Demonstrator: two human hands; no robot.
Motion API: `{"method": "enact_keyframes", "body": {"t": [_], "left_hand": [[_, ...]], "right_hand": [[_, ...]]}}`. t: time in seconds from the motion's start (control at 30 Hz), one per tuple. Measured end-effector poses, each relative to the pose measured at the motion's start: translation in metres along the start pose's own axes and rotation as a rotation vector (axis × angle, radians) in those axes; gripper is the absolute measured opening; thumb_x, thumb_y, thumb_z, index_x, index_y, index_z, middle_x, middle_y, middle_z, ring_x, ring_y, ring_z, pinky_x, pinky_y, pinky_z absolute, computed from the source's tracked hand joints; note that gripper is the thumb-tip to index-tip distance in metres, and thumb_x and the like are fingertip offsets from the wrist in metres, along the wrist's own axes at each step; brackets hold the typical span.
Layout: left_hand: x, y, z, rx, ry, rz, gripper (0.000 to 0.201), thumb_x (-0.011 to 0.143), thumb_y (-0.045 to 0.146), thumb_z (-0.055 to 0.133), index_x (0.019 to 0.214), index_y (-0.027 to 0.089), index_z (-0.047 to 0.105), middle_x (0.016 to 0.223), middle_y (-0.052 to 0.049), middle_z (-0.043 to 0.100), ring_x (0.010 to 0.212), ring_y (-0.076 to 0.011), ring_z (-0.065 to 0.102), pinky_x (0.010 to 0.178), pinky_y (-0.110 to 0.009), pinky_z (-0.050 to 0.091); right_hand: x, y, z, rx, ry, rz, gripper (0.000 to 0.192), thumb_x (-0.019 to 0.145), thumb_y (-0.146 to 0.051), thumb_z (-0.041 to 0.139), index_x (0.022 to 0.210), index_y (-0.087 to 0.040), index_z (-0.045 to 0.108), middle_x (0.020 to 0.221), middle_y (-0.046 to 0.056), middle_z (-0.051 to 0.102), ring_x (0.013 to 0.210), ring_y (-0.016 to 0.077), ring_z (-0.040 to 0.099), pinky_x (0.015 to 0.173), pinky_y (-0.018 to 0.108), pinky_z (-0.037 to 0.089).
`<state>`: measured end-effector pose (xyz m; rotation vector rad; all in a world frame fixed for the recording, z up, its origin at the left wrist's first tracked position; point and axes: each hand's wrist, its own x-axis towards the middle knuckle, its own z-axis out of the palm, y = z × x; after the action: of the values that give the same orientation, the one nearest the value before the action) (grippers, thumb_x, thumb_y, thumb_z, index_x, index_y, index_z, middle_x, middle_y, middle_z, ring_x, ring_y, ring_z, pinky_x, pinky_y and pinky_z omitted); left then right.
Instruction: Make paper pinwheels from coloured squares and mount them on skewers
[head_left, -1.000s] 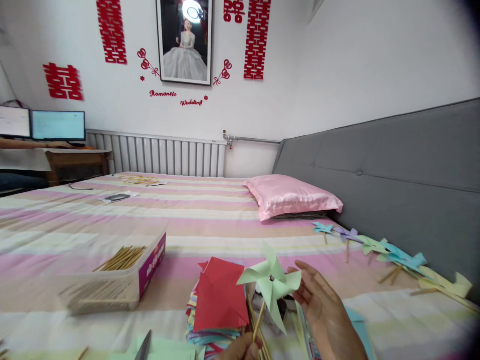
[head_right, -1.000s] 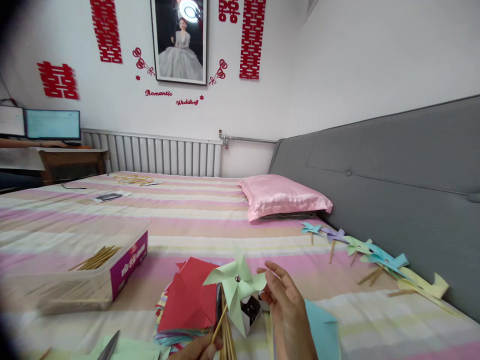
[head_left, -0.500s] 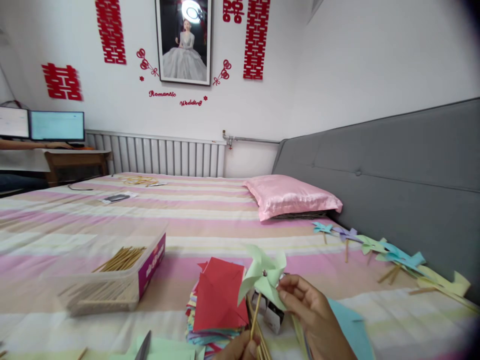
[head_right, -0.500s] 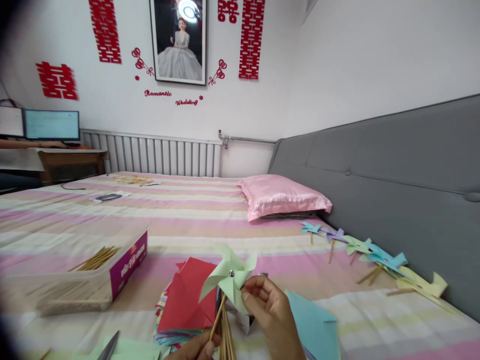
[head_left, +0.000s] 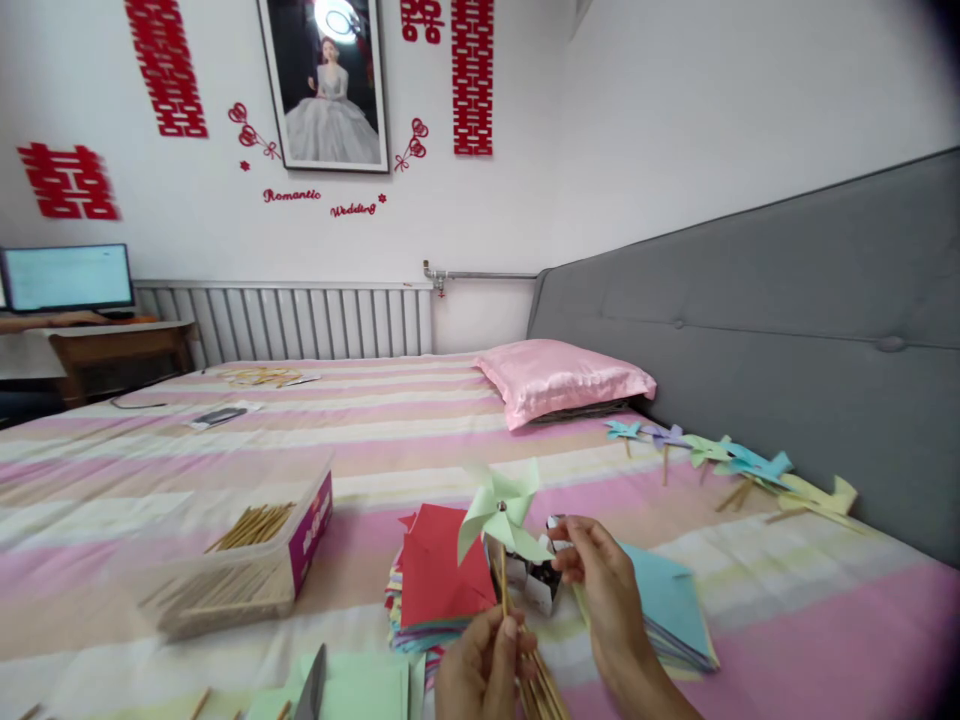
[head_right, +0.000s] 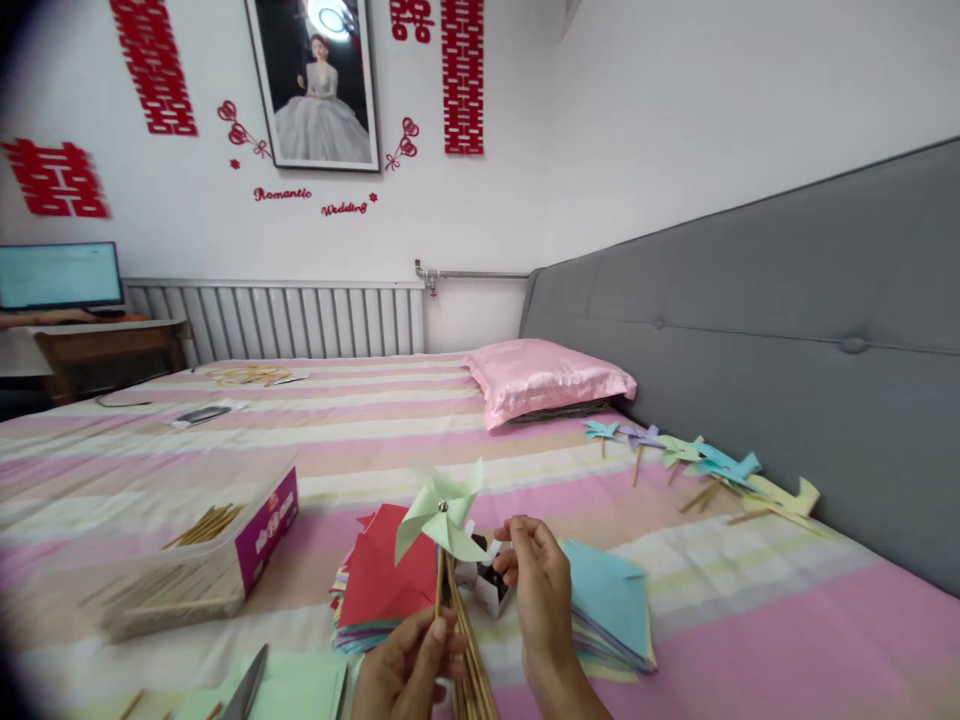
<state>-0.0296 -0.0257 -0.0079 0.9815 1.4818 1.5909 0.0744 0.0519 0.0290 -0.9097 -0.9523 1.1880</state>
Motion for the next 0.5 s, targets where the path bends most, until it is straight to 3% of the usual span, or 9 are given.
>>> {"method": "enact_keyframes", "body": {"t": [0.1, 0.23, 0.37, 0.5], "left_hand": [[-0.002, 0.002, 0.003, -0.007, -0.014, 0.063, 0.042, 0.072, 0.050, 0.053, 0.083, 0.011, 0.064, 0.066, -0.009, 0.071, 0.056, -0.0175, 0.064, 0.050, -0.023, 0.045], [-0.006, 0.001, 0.008, 0.044, -0.073, 0.191, 0.043, 0.076, 0.049, 0.048, 0.086, 0.010, 0.065, 0.073, -0.012, 0.072, 0.065, -0.0215, 0.066, 0.055, -0.026, 0.049], [-0.018, -0.001, 0.011, 0.139, -0.096, 0.304, 0.044, 0.076, 0.051, 0.046, 0.084, 0.014, 0.068, 0.071, -0.009, 0.073, 0.065, -0.0214, 0.066, 0.060, -0.026, 0.049], [-0.032, -0.008, 0.009, 0.257, -0.089, 0.362, 0.039, 0.077, 0.048, 0.045, 0.085, 0.018, 0.067, 0.067, -0.007, 0.073, 0.059, -0.0206, 0.066, 0.055, -0.024, 0.047]], "right_hand": [[-0.021, -0.004, 0.002, -0.014, 0.047, -0.089, 0.029, 0.070, -0.048, 0.060, 0.070, -0.020, 0.060, 0.061, -0.004, 0.059, 0.044, 0.0106, 0.045, 0.045, 0.022, 0.034], [-0.058, -0.007, 0.004, -0.168, -0.072, -0.245, 0.027, 0.073, -0.046, 0.057, 0.072, -0.020, 0.064, 0.061, 0.000, 0.061, 0.056, 0.0174, 0.053, 0.054, 0.025, 0.040], [-0.079, 0.002, 0.003, -0.304, 0.024, -0.435, 0.029, 0.072, -0.046, 0.057, 0.082, -0.021, 0.068, 0.072, 0.006, 0.065, 0.060, 0.0196, 0.054, 0.056, 0.028, 0.043], [-0.086, 0.011, -0.004, -0.331, 0.073, -0.483, 0.026, 0.072, -0.046, 0.058, 0.068, -0.023, 0.070, 0.065, 0.007, 0.062, 0.061, 0.0218, 0.056, 0.059, 0.030, 0.044]]}}
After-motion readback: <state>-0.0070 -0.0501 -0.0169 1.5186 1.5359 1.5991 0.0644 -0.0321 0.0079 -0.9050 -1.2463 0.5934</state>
